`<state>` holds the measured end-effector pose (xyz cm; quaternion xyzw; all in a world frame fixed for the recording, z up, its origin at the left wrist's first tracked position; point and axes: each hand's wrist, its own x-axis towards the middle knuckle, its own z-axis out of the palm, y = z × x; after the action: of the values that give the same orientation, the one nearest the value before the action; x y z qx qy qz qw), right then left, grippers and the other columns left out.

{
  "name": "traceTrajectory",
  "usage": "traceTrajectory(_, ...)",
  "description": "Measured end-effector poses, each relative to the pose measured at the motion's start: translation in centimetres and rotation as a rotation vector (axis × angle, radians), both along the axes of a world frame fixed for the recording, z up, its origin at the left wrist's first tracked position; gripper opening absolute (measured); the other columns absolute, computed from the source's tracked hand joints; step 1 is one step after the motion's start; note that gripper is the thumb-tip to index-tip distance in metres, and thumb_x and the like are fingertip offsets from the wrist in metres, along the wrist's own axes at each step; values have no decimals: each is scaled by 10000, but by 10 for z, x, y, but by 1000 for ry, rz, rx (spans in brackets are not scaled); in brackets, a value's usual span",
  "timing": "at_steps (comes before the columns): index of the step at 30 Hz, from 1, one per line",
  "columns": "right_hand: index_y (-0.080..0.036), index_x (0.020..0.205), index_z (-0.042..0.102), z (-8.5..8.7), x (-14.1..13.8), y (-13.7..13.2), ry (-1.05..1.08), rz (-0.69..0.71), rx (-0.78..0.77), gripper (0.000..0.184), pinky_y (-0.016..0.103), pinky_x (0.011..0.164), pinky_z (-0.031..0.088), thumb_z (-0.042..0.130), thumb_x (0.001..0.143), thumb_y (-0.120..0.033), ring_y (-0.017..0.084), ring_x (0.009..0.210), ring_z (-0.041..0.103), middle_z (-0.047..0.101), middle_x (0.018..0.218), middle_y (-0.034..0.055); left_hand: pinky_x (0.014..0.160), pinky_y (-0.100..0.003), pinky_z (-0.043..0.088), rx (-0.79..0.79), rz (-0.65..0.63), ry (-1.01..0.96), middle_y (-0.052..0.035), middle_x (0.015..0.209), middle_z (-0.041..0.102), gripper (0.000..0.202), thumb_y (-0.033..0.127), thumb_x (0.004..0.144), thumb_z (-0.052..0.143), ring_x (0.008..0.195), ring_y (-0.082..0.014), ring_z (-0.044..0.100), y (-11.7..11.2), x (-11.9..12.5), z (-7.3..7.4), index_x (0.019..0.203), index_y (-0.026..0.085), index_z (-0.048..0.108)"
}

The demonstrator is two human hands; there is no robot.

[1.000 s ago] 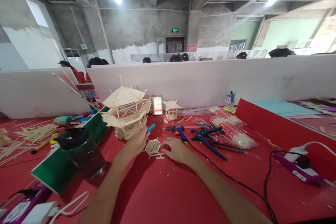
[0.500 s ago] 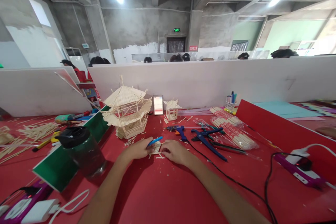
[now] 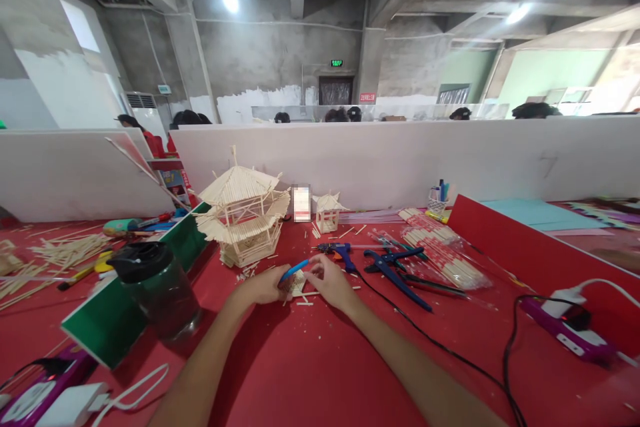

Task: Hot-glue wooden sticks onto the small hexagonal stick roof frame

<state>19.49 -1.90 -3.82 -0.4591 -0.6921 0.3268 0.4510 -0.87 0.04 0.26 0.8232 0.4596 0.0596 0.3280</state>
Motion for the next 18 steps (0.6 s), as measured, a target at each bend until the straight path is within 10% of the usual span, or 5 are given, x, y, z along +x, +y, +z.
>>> traceTrajectory(18,-178,834,643,18,0,-3,420,123,-65,318,254,564,465,703,721,-469,137,589,560,630,676,-2,773,-294,398,327,-42,-25,-69,989,671,450,520,984,264,864,-223,597,-24,24,20,1099,212,571)
